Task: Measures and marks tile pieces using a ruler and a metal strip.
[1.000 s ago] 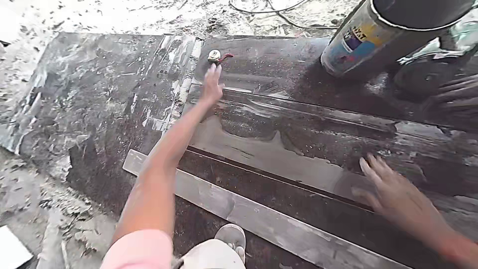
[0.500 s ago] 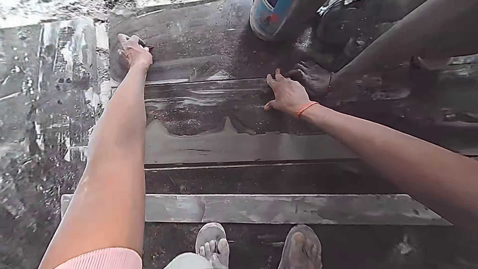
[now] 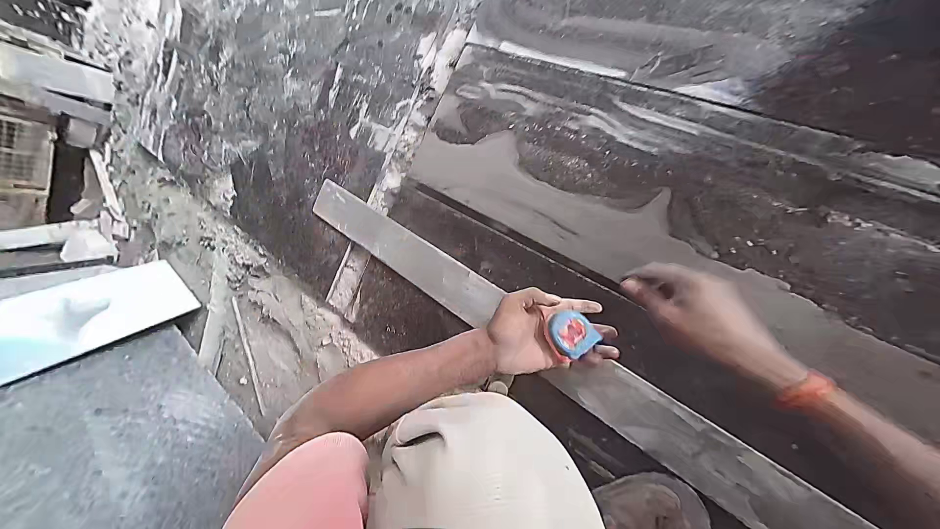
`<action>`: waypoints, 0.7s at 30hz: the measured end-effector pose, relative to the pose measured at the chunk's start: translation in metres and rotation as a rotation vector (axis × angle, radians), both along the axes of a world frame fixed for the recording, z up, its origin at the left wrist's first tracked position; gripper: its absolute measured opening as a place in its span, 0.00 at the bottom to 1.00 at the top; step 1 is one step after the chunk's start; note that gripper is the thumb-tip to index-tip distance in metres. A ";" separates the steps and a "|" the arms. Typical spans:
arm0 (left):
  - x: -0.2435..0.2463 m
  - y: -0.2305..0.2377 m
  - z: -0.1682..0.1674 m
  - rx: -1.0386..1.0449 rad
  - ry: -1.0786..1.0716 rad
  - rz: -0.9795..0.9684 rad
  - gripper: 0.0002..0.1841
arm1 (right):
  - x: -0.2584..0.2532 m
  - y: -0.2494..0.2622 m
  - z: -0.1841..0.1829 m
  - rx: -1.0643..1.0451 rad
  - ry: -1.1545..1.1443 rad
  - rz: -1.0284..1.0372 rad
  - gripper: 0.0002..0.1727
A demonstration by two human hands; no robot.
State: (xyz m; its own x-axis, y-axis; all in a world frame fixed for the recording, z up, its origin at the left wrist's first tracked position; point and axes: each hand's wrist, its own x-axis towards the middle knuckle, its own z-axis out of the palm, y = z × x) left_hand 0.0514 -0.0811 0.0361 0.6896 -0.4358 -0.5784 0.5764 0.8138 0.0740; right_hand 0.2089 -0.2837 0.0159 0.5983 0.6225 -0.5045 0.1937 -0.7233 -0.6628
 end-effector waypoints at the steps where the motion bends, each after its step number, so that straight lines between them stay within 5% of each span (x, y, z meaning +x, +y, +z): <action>1: -0.017 -0.002 0.000 0.071 0.016 -0.043 0.41 | -0.036 0.009 0.004 0.039 0.260 -0.073 0.19; 3: -0.026 -0.004 0.005 0.533 -0.057 -0.164 0.37 | -0.074 0.026 0.012 0.106 0.716 -0.316 0.18; 5: -0.023 -0.008 0.010 1.032 -0.227 -0.240 0.25 | -0.074 0.036 0.019 0.166 0.927 -0.459 0.15; 8: -0.010 -0.001 0.016 1.394 -0.431 -0.215 0.42 | -0.056 0.052 0.024 0.274 0.978 -0.328 0.10; 14: -0.022 0.045 0.026 1.417 -0.526 -0.290 0.36 | -0.002 0.083 0.050 0.241 0.955 -0.028 0.09; 18: -0.105 0.104 -0.001 1.342 -0.158 -0.493 0.17 | 0.067 0.098 0.056 0.349 0.804 -0.517 0.07; 21: -0.186 0.150 -0.023 1.463 0.053 -0.397 0.17 | 0.086 0.112 0.054 0.317 0.615 -0.390 0.27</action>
